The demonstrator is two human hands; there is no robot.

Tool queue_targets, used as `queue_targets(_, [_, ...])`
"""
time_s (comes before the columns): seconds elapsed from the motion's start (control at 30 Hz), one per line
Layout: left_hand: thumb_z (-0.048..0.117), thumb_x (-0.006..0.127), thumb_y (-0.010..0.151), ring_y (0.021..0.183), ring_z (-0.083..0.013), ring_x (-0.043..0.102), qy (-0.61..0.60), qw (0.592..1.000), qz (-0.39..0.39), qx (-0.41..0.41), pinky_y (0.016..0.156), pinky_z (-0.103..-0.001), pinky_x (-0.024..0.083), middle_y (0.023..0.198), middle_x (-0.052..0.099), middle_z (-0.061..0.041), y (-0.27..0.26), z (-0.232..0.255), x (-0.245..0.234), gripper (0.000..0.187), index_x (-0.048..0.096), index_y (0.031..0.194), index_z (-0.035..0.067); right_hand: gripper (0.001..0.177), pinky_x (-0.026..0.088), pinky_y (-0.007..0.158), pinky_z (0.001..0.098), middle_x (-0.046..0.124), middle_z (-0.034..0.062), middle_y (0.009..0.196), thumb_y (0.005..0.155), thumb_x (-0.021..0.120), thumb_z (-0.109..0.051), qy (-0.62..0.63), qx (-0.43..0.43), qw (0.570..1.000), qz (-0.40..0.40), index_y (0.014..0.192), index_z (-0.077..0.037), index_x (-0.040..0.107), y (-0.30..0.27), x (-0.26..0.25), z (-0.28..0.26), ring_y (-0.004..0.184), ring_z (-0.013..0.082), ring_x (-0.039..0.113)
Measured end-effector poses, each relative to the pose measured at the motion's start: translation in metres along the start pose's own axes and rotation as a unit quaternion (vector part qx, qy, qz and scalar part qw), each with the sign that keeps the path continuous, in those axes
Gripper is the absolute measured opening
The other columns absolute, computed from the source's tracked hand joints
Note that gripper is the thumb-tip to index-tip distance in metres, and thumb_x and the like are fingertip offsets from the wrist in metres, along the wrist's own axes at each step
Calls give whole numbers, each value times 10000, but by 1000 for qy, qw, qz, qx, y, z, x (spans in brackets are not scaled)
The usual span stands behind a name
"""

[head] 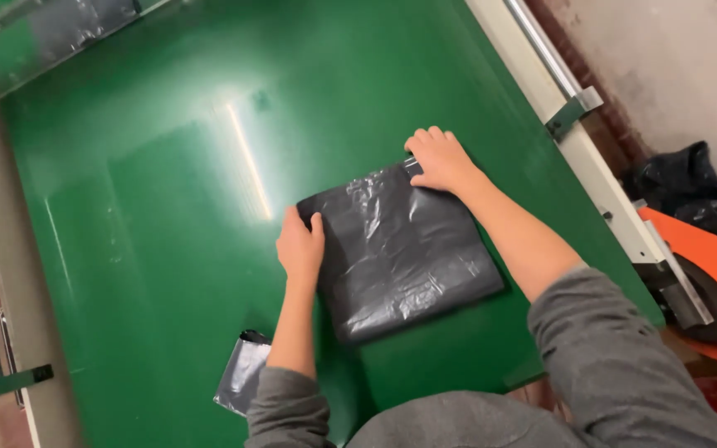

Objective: Fold black plastic bags and organize them into a crate in a manufacturing setting.

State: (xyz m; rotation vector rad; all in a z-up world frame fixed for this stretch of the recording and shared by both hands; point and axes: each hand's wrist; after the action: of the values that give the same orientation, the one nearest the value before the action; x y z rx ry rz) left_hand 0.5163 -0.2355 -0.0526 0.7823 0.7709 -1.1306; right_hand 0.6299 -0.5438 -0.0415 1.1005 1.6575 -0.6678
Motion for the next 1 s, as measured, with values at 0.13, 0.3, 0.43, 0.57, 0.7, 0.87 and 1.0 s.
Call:
queue_targets(0.13, [348, 743, 923, 1057, -321, 663, -57, 997, 35, 36, 900, -408, 538, 1117, 679, -118, -44, 60, -35, 381, 641, 1150, 60, 457, 407, 918, 468, 663, 63, 1053, 708, 857, -346, -110, 24, 976, -186, 1073, -143, 671, 32, 22, 6, 1086, 304, 573])
queue_targets(0.3, [611, 481, 929, 1200, -229, 638, -446, 847, -225, -182, 991, -399, 496, 1270, 673, -68, -74, 30, -4, 609, 613, 1239, 104, 282, 435, 896, 460, 667, 63, 997, 749, 801, -171, -2, -78, 997, 9, 1000, -132, 680, -25, -11, -27, 1026, 311, 594])
queue_targets(0.43, [818, 207, 918, 1382, -267, 541, -699, 571, -243, -356, 1116, -467, 385, 1428, 641, -103, -89, -2, -20, 896, 602, 1308, 115, 257, 418, 973, 470, 646, 27, 981, 713, 754, -58, 62, -124, 971, 195, 944, -134, 673, -135, -71, -98, 1062, 282, 596])
queue_targets(0.57, [803, 237, 911, 1324, -306, 503, -725, 511, -218, -407, 1072, -505, 411, 1395, 572, -109, -111, -20, -28, 889, 523, 1365, 94, 269, 405, 983, 490, 654, -6, 988, 644, 736, -62, 9, -106, 974, 202, 894, -149, 689, -223, -39, -117, 1106, 280, 587])
queue_targets(0.7, [669, 387, 979, 1313, -311, 547, -715, 572, -206, -345, 1094, -463, 455, 1422, 586, -146, -129, -31, -29, 798, 535, 1409, 14, 275, 405, 1061, 507, 659, -13, 1034, 672, 717, -27, -15, -64, 976, 206, 921, -142, 698, -255, -10, -120, 1176, 276, 573])
queue_targets(0.87, [376, 663, 932, 1303, -295, 536, -384, 907, -76, -152, 1063, -455, 448, 1455, 502, -135, -175, 15, -93, 631, 429, 1422, 55, 254, 388, 1134, 546, 647, -4, 1075, 694, 729, -36, -35, -48, 978, 201, 924, -138, 702, -265, 2, -120, 1234, 301, 551])
queue_targets(1.0, [296, 746, 786, 1168, -337, 573, 101, 949, -28, 298, 895, -451, 489, 1236, 619, -116, -203, 12, -96, 487, 610, 1195, 69, 282, 352, 1151, 581, 648, 100, 1192, 735, 693, -70, -100, -13, 980, 172, 1015, -98, 717, -267, -6, -144, 1319, 382, 503])
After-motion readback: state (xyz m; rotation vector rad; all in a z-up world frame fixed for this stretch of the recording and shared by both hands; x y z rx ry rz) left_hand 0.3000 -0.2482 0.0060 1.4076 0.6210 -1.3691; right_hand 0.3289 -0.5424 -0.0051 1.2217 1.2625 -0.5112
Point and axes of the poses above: each hand's wrist, its own y-axis towards the middle knuckle, its own x-axis out of the palm, z = x × y
